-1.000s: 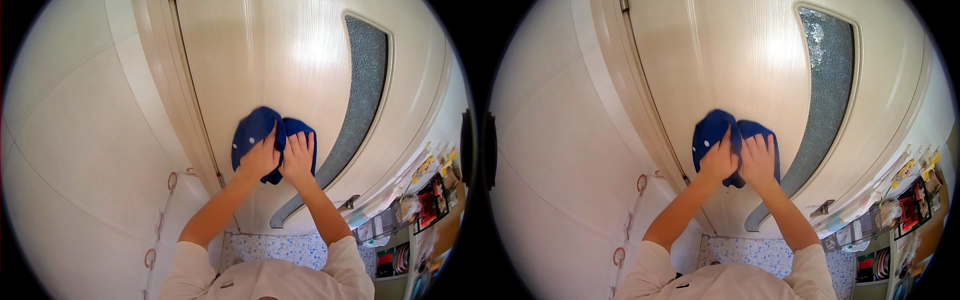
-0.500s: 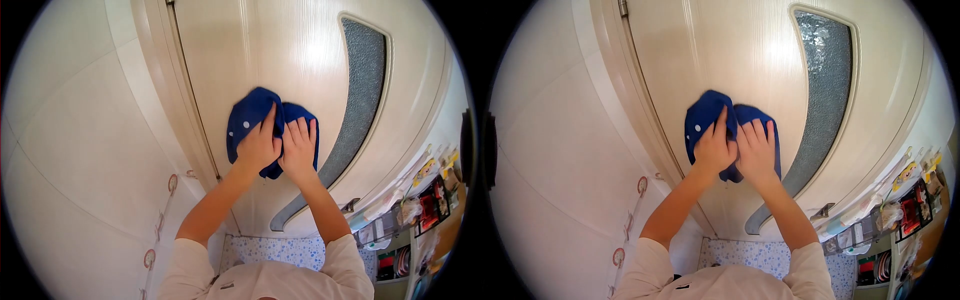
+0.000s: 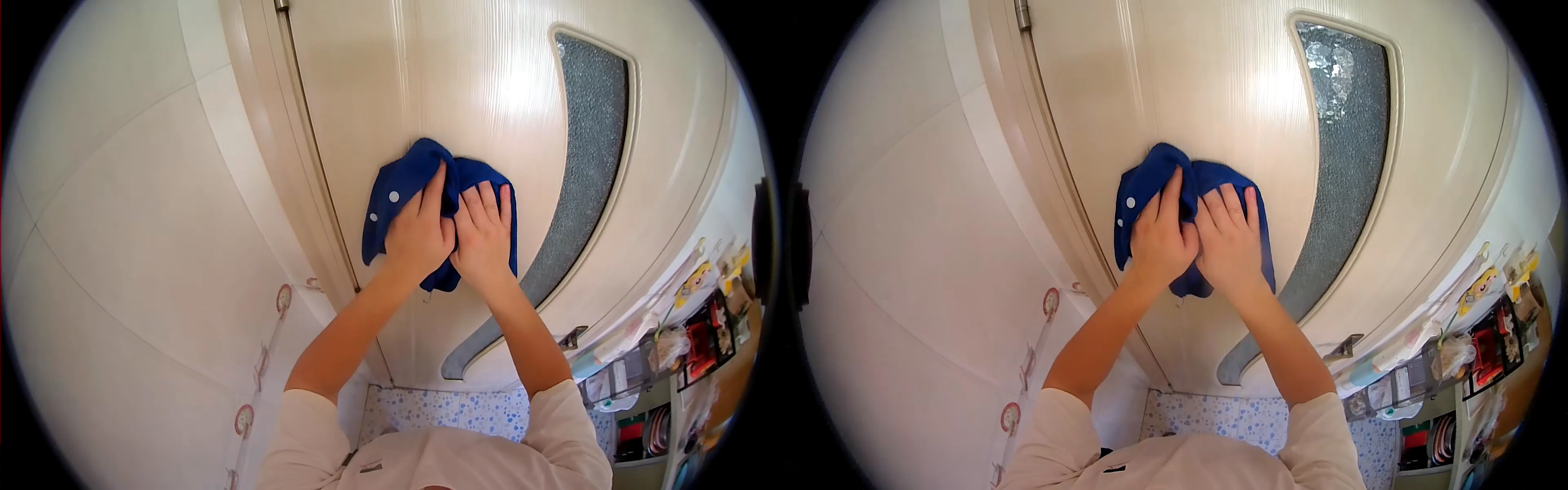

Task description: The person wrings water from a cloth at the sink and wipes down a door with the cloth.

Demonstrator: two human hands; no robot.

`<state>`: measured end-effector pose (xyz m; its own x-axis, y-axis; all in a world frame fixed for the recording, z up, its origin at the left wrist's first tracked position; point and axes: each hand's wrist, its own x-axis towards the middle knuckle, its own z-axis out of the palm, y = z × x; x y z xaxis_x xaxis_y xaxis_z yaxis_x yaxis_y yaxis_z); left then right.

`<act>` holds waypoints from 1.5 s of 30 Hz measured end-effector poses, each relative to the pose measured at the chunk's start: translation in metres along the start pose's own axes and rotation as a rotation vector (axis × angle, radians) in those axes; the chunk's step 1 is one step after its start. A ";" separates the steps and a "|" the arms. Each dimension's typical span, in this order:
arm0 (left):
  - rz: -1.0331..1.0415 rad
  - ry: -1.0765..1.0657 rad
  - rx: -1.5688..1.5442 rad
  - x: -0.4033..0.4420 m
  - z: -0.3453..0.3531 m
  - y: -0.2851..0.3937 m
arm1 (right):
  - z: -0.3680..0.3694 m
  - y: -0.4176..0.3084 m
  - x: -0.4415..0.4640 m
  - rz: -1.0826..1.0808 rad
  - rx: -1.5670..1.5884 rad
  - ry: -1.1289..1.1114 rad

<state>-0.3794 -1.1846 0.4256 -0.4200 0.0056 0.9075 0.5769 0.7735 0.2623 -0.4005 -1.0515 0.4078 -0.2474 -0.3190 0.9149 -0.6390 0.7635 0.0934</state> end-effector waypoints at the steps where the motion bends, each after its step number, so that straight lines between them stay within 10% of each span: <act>1: 0.019 0.023 0.002 -0.004 0.003 -0.002 | 0.002 0.000 -0.003 0.003 0.000 -0.002; 45: -0.018 0.058 -0.078 0.013 -0.003 0.005 | -0.010 -0.002 0.020 -0.046 0.036 0.001</act>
<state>-0.3802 -1.1824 0.4392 -0.3905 -0.0465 0.9194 0.6237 0.7212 0.3014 -0.3975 -1.0537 0.4301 -0.2162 -0.3524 0.9106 -0.6755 0.7274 0.1211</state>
